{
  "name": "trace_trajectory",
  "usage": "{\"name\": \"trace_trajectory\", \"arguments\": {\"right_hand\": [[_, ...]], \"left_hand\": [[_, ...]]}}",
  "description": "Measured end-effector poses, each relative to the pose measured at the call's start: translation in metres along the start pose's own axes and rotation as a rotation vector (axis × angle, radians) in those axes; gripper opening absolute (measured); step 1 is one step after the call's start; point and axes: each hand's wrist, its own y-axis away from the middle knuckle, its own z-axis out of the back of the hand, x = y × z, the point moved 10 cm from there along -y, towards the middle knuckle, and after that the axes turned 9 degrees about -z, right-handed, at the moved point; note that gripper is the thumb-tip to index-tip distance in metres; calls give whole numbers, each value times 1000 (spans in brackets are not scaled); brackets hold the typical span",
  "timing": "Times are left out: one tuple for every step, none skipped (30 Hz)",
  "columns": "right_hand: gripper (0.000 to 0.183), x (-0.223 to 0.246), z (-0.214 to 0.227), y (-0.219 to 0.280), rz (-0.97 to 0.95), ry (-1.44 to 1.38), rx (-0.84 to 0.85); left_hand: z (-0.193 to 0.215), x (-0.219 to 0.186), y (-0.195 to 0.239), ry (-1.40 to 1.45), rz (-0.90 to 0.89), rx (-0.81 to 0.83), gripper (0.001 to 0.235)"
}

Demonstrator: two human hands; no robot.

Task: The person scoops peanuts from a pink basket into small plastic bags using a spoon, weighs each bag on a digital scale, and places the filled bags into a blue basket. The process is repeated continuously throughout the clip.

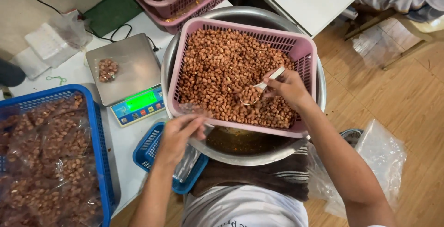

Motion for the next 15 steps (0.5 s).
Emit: {"name": "trace_trajectory", "arguments": {"right_hand": [[16, 20, -3, 9, 59, -1, -9], [14, 39, -6, 19, 119, -2, -18], [14, 44, -4, 20, 121, 0, -20], [15, 56, -3, 23, 200, 3, -20], [16, 67, -2, 27, 277, 5, -20], [16, 75, -5, 32, 279, 6, -21], [16, 89, -10, 41, 363, 35, -13], [15, 104, -14, 51, 446, 64, -6], [15, 98, -16, 48, 448, 64, -9], [14, 107, -24, 56, 639, 282, -60], [13, 110, -36, 67, 824, 505, -111], [13, 113, -38, 70, 822, 505, -115], [11, 120, -47, 83, 931, 577, -117], [12, 125, -57, 95, 1039, 650, -119], [12, 125, -54, 93, 1038, 651, -118]], "left_hand": [[-13, 4, -8, 42, 9, 40, 18], [-26, 9, -16, 84, 18, 81, 16], [-34, 2, -21, 86, 15, 82, 16], [-47, -6, -27, -29, -10, 141, 17], [-58, -14, -31, -145, -35, 200, 20], [-65, -13, -36, -144, -36, 201, 20], [-73, -13, -41, -143, -49, 212, 20], [-81, -13, -45, -142, -63, 224, 24], [-84, -9, -49, -141, -63, 228, 24], [-87, -6, -53, -157, -81, 232, 25], [-89, -3, -56, -174, -97, 238, 26], [-95, -8, -57, -173, -96, 242, 26], [-104, -17, -56, -200, -145, 280, 27], [-113, -25, -55, -226, -195, 317, 27], [-117, -28, -55, -225, -195, 317, 27]]}}
